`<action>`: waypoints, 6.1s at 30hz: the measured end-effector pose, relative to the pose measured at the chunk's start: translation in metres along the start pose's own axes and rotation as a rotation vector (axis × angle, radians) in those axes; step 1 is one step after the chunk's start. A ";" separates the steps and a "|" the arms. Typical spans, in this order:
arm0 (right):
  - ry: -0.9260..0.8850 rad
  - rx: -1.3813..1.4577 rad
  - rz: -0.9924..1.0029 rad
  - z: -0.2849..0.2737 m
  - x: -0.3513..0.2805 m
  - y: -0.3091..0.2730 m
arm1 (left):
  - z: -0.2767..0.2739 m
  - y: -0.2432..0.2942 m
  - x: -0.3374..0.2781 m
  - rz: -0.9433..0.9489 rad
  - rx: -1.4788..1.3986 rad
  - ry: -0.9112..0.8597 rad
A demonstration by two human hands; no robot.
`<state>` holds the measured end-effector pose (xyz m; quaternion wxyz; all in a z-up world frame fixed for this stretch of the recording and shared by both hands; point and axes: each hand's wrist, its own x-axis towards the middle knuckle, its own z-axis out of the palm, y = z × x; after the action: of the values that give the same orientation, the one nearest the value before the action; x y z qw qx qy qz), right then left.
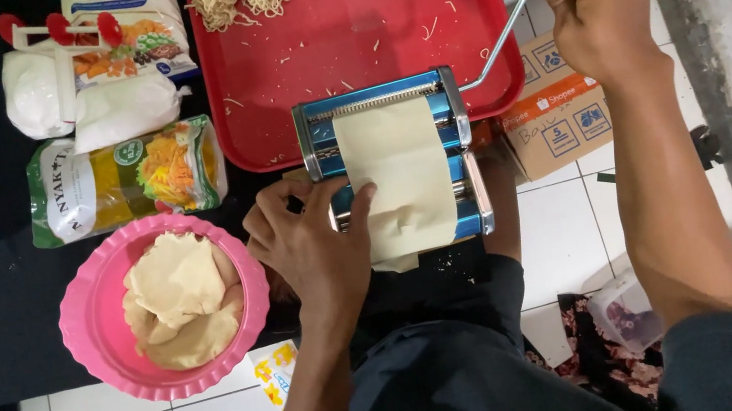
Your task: Using a manual pasta machine to flatten and thin out sheets of dough for noodle making.
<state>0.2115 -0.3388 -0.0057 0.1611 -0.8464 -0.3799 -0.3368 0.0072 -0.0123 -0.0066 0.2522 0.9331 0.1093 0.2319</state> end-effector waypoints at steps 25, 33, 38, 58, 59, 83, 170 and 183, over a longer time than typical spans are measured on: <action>-0.391 -0.100 0.222 0.001 0.000 0.036 | -0.022 0.017 0.065 0.102 -1.191 -0.667; -0.794 -0.011 0.577 -0.003 0.048 0.014 | -0.020 -0.002 0.055 0.236 -1.250 -0.892; -0.985 0.145 0.900 0.000 0.079 -0.013 | -0.019 -0.002 0.050 0.191 -1.239 -0.849; -1.029 0.215 0.875 0.044 -0.035 -0.028 | 0.012 -0.007 0.051 0.204 -1.351 -0.666; -1.018 0.149 0.847 0.042 -0.044 -0.035 | 0.013 -0.008 0.051 0.219 -1.337 -0.645; -0.547 -0.085 0.380 -0.047 -0.080 -0.101 | -0.003 0.009 0.055 0.333 -0.863 -0.671; -0.234 0.057 0.690 -0.009 -0.123 -0.131 | -0.066 0.001 -0.072 0.257 -0.902 -1.075; -0.177 0.081 0.686 -0.003 -0.128 -0.128 | -0.069 0.045 0.085 0.658 -0.938 -0.599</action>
<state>0.0517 -0.3243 -0.0896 0.2648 -0.9434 -0.0993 -0.1732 0.0515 0.0059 0.1019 0.5685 0.7330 -0.3703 0.0500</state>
